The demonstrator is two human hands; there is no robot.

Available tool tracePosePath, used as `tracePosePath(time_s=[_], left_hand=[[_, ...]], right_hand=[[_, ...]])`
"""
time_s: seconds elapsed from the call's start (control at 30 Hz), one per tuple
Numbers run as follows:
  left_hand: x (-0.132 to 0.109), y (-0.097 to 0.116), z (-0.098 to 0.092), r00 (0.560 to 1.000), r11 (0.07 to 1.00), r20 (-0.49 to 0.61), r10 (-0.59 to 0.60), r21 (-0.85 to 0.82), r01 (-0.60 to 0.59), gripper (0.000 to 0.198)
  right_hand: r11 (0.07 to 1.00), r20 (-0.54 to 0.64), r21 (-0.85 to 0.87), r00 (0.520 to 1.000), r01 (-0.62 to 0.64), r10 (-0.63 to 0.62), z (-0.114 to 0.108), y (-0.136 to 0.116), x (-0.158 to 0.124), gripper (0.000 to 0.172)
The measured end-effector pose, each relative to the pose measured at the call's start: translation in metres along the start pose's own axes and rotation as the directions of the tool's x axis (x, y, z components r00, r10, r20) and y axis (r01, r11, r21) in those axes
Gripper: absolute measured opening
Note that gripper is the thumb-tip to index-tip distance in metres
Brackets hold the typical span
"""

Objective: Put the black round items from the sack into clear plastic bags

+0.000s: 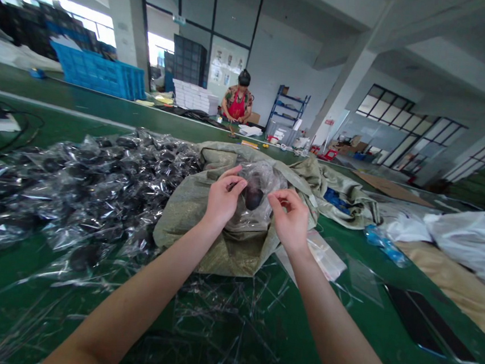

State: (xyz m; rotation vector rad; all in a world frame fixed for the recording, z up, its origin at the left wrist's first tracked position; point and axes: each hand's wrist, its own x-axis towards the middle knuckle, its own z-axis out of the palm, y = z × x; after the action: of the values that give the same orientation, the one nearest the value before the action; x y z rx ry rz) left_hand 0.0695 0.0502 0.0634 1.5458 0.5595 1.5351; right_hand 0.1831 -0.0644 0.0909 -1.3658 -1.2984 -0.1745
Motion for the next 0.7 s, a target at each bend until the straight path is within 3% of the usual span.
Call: tracePosePath(time_s=[0.2,0.33,0.43,0.7], left_hand=[[-0.010,-0.020,0.005,0.997,0.993,-0.074,-0.039,-0.117,0.030,0.015],[-0.028,-0.036,0.008,0.988,0.966,-0.006,-0.152,-0.213,0.148,0.017],[-0.040,-0.044,0.008,0.975,0.944,-0.025,-0.220,-0.259,0.206,0.018],[-0.055,-0.048,0.001,0.992,0.979,-0.005,-0.124,-0.163,0.121,0.014]], right_hand=[[0.997,0.099,-0.032,0.992,0.075,-0.072,0.003,0.011,-0.001,0.012],[0.995,0.158,-0.014,0.983,0.098,-0.094,0.004,0.024,-0.006,0.010],[0.996,0.187,0.008,0.979,0.085,-0.086,0.006,0.033,-0.014,0.011],[0.997,0.217,0.061,0.975,0.041,-0.053,0.010,0.047,-0.032,0.013]])
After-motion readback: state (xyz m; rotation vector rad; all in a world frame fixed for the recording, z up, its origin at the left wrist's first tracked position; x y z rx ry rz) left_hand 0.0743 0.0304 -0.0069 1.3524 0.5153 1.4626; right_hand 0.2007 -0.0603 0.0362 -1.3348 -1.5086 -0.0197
